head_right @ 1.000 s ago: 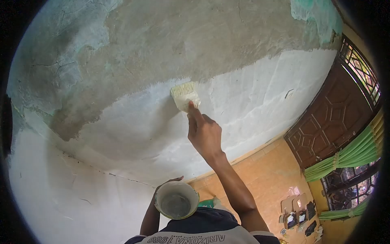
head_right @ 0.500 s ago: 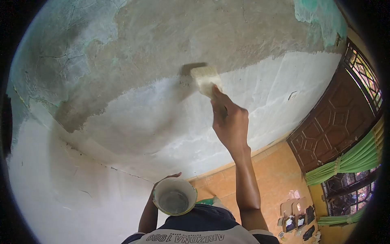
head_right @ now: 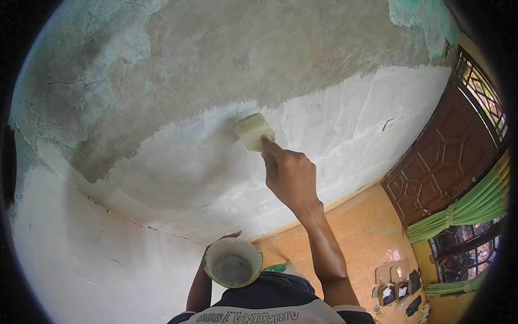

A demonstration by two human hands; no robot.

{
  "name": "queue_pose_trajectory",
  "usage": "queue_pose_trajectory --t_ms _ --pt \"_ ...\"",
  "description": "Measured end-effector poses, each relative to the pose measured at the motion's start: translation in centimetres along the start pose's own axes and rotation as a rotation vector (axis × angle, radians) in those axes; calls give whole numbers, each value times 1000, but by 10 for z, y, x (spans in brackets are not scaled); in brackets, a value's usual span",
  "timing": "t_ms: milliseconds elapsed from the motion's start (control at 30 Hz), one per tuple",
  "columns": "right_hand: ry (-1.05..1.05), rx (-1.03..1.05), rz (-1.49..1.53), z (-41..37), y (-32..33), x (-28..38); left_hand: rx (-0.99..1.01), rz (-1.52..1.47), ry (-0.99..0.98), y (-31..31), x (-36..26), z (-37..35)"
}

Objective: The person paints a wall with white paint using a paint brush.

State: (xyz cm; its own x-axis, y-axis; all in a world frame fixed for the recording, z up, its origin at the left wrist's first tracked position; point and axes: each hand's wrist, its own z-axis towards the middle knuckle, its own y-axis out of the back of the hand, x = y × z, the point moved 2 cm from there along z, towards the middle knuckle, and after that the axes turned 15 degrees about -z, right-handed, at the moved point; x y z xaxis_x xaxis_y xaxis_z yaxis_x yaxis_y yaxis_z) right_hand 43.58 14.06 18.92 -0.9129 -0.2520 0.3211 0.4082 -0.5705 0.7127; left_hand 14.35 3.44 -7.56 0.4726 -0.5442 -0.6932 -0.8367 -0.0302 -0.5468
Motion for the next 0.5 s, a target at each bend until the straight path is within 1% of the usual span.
queue_pose_trajectory --t_ms 33,67,100,133,167,233,300,400,500 --pt "-23 -45 45 0 6 3 -81 13 49 0 -1 3" --pt "-45 -88 89 1 9 4 -78 10 47 -2 -4 8" --pt "-42 -87 86 5 8 7 -179 -7 190 -3 -5 16" --pt "-24 -165 111 10 5 11 -280 -23 336 -3 -5 18" --pt "-9 -245 136 13 2 15 -280 -24 338 -2 -1 15" --pt "11 -164 46 18 -13 18 -57 6 85 -5 -3 11" --pt "-18 -132 42 17 -15 22 -26 26 67 -12 -7 6" --pt "-27 28 17 8 -9 18 20 45 23 -8 -6 5" --pt "3 64 -62 -8 -11 4 26 15 28 4 -2 9"
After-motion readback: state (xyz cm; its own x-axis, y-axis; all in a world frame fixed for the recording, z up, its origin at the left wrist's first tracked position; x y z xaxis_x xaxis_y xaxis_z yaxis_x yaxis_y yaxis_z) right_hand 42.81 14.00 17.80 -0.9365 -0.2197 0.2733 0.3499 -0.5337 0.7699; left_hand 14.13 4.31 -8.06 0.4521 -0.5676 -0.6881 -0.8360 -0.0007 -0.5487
